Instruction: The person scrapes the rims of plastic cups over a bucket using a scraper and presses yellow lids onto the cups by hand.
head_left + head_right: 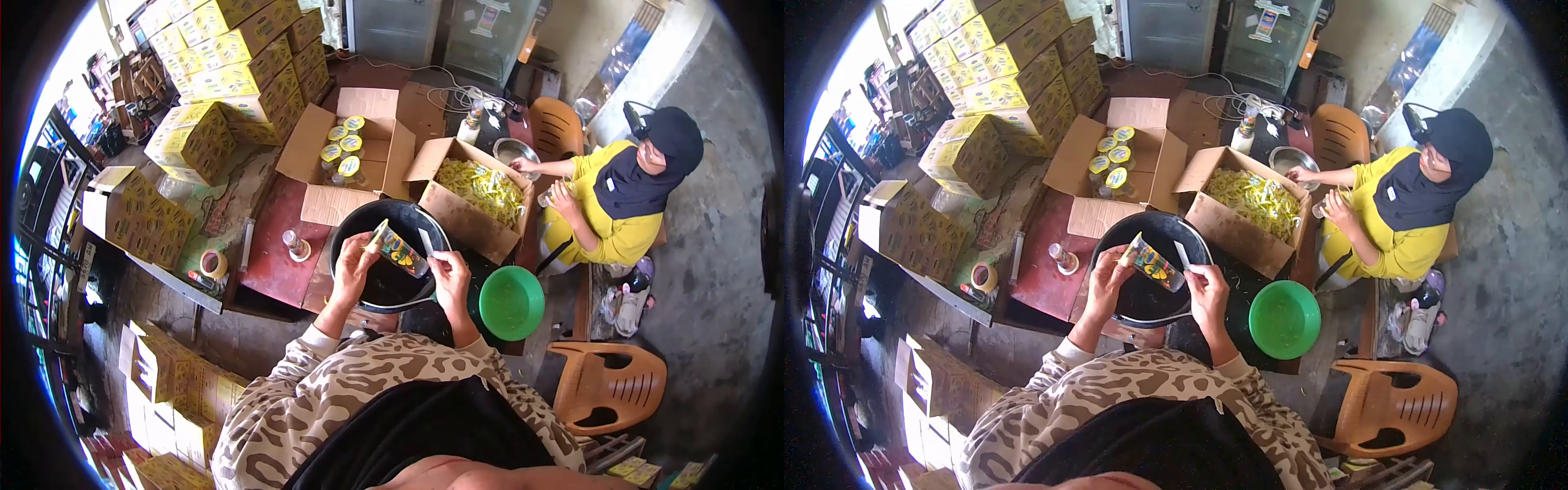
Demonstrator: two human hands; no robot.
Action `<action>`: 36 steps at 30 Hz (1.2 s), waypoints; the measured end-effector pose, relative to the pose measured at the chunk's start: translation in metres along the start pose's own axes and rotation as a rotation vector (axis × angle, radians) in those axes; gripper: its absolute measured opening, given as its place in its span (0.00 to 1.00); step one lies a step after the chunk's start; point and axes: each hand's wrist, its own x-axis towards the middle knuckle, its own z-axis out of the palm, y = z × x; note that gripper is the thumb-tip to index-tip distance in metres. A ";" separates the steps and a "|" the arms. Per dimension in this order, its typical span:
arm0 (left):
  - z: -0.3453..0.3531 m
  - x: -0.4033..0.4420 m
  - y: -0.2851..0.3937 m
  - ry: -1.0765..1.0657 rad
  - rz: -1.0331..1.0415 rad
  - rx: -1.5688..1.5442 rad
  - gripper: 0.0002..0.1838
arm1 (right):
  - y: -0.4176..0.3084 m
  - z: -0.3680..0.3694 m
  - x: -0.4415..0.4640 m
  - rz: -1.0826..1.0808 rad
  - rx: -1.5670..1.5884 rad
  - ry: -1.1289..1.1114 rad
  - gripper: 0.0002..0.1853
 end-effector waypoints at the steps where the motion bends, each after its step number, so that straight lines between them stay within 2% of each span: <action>1: -0.002 0.001 0.011 -0.014 0.133 0.241 0.08 | -0.002 -0.002 0.001 -0.008 -0.029 0.005 0.06; 3: -0.002 -0.002 0.035 -0.011 0.225 0.393 0.09 | -0.005 -0.002 0.001 -0.007 -0.045 -0.015 0.06; 6: -0.007 -0.003 0.034 -0.026 0.214 0.309 0.11 | -0.021 0.002 0.000 -0.095 -0.091 -0.015 0.05; 8: -0.014 -0.002 0.030 -0.048 0.320 0.600 0.18 | -0.030 0.009 -0.002 -0.149 -0.138 -0.021 0.05; 9: -0.015 -0.002 0.028 -0.045 0.318 0.599 0.18 | -0.038 0.011 -0.003 -0.204 -0.184 -0.023 0.05; 11: -0.013 -0.002 0.023 0.010 0.353 0.595 0.26 | -0.049 0.015 -0.005 -0.213 -0.181 -0.053 0.07; 12: -0.011 -0.002 0.023 0.003 0.348 0.477 0.35 | -0.051 0.017 -0.005 -0.251 -0.192 -0.063 0.07; 13: -0.010 -0.003 0.023 0.005 0.346 0.477 0.35 | -0.054 0.019 -0.006 -0.289 -0.203 -0.073 0.08; 15: -0.009 -0.002 0.031 0.056 0.280 0.303 0.42 | -0.056 0.024 -0.010 -0.300 -0.220 -0.072 0.09; 16: -0.011 -0.001 0.035 0.068 0.289 0.394 0.47 | -0.058 0.025 -0.011 -0.311 -0.238 -0.067 0.10; 17: -0.014 0.002 0.039 0.070 0.287 0.394 0.47 | -0.061 0.027 -0.013 -0.311 -0.239 -0.069 0.10; 19: -0.021 0.006 0.044 0.001 0.386 0.726 0.47 | -0.071 0.029 -0.015 -0.382 -0.290 -0.069 0.11; 24: -0.022 0.012 0.038 0.047 0.401 0.701 0.44 | -0.079 0.035 -0.021 -0.452 -0.388 -0.095 0.10; 26: -0.023 0.012 0.034 0.061 0.354 0.808 0.42 | -0.075 0.037 -0.022 -0.473 -0.421 -0.088 0.11; 29: -0.022 0.009 0.040 0.066 0.371 0.898 0.42 | -0.075 0.039 -0.023 -0.486 -0.456 -0.092 0.11; 36: -0.028 0.001 0.039 0.079 0.382 0.894 0.42 | -0.072 0.044 -0.026 -0.495 -0.488 -0.164 0.10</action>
